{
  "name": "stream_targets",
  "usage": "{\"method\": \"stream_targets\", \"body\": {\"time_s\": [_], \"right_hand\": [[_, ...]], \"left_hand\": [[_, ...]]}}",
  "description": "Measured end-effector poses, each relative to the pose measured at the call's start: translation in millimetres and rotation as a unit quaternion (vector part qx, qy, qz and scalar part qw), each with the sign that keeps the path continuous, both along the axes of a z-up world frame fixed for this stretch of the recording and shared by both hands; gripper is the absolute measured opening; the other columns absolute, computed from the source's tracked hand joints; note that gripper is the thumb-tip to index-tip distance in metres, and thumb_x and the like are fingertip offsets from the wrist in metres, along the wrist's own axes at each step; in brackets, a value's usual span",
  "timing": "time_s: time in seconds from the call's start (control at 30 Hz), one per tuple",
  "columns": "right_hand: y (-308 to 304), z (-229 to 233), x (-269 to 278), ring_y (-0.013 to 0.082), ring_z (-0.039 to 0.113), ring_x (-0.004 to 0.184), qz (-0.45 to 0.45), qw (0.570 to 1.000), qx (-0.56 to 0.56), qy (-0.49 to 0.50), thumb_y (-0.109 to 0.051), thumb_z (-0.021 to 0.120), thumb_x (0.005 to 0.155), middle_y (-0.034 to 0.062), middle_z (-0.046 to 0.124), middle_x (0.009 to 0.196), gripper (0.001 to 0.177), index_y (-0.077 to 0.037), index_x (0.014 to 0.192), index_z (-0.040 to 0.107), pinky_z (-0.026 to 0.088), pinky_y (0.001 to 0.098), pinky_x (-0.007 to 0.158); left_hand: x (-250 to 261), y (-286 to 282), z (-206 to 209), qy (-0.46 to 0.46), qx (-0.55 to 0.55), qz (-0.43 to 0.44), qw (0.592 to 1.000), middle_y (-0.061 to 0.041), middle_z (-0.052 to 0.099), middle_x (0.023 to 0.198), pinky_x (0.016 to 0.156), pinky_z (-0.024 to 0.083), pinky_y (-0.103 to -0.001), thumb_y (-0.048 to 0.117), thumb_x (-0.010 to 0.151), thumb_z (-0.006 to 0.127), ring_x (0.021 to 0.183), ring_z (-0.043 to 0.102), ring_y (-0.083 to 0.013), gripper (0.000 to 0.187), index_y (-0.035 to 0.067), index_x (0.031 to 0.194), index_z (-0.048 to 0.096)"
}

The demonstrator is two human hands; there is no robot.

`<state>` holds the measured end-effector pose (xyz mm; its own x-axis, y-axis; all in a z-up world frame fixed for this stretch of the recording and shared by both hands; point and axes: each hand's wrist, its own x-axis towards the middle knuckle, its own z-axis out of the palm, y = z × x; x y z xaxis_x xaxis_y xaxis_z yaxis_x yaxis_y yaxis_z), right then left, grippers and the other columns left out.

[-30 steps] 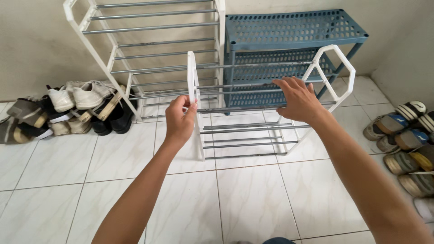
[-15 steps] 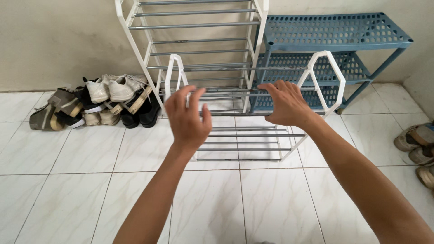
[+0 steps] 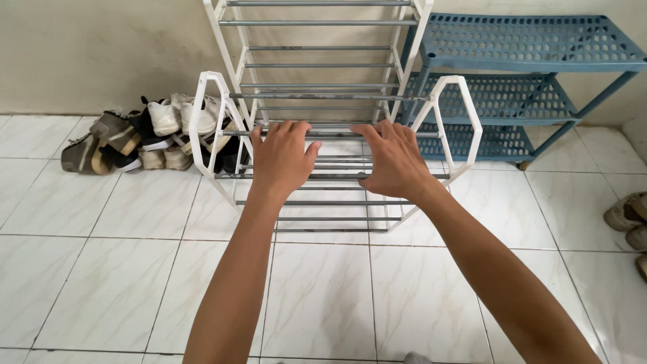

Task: The person assembles a white plastic and metal shoe rack by inserting metal rods into the frame and securing them with plastic clips. The person then lifts and positions the assembled rack upright on the tiled floor.

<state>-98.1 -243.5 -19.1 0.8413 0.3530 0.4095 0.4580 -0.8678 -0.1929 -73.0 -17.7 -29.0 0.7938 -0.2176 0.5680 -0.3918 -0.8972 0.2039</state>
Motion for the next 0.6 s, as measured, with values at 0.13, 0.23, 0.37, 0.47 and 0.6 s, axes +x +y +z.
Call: {"method": "stream_targets", "body": {"time_s": [0.13, 0.23, 0.37, 0.47, 0.6], "right_hand": [[10, -4, -7, 0.0347, 0.050, 0.121, 0.004, 0.999, -0.012, -0.032, -0.019, 0.090, 0.053, 0.0150, 0.056, 0.117, 0.097, -0.016, 0.142, 0.050, 0.030, 0.0525, 0.111], [15, -4, -15, 0.0351, 0.048, 0.123, 0.015, 0.996, -0.045, -0.081, -0.023, 0.092, 0.054, 0.0156, 0.055, 0.123, 0.096, -0.018, 0.140, 0.051, 0.029, 0.0525, 0.111], [9, -8, -19, 0.0386, 0.043, 0.124, 0.040, 0.994, -0.064, -0.076, -0.044, 0.097, 0.053, 0.0186, 0.049, 0.125, 0.105, -0.019, 0.142, 0.047, 0.026, 0.0575, 0.110], [1, -11, -16, 0.0427, 0.037, 0.128, 0.079, 0.995, -0.018, -0.051, -0.053, 0.095, 0.061, 0.0207, 0.045, 0.130, 0.105, -0.016, 0.146, 0.044, 0.025, 0.0599, 0.108], [-9, -19, -8, 0.0440, 0.035, 0.138, 0.053, 0.991, 0.070, -0.099, -0.039, 0.078, 0.088, 0.0221, 0.039, 0.148, 0.078, -0.014, 0.153, 0.042, 0.029, 0.0581, 0.115]], "left_hand": [[-2, 12, -5, -0.036, -0.029, -0.018, 0.999, -0.008, 0.070, 0.106, 0.104, 0.032, -0.053, 0.036, 0.094, 0.071, 0.108, 0.063, -0.0280, 0.033, 0.011, 0.115, 0.071], [-3, 16, -12, -0.055, -0.043, -0.031, 0.997, -0.010, 0.064, 0.094, 0.095, 0.035, -0.049, 0.039, 0.094, 0.074, 0.097, 0.060, -0.0292, 0.032, 0.012, 0.111, 0.075], [-1, 16, -29, -0.102, -0.061, -0.037, 0.992, -0.005, 0.060, 0.086, 0.086, 0.033, -0.047, 0.037, 0.091, 0.077, 0.089, 0.056, -0.0252, 0.025, 0.012, 0.097, 0.077], [0, 14, -42, -0.124, -0.064, -0.033, 0.990, -0.004, 0.058, 0.085, 0.084, 0.031, -0.046, 0.036, 0.090, 0.079, 0.089, 0.055, -0.0243, 0.024, 0.012, 0.092, 0.077], [-3, 11, -59, -0.140, -0.057, -0.042, 0.988, -0.003, 0.055, 0.084, 0.085, 0.029, -0.046, 0.036, 0.089, 0.081, 0.089, 0.053, -0.0236, 0.025, 0.012, 0.088, 0.075]]}}
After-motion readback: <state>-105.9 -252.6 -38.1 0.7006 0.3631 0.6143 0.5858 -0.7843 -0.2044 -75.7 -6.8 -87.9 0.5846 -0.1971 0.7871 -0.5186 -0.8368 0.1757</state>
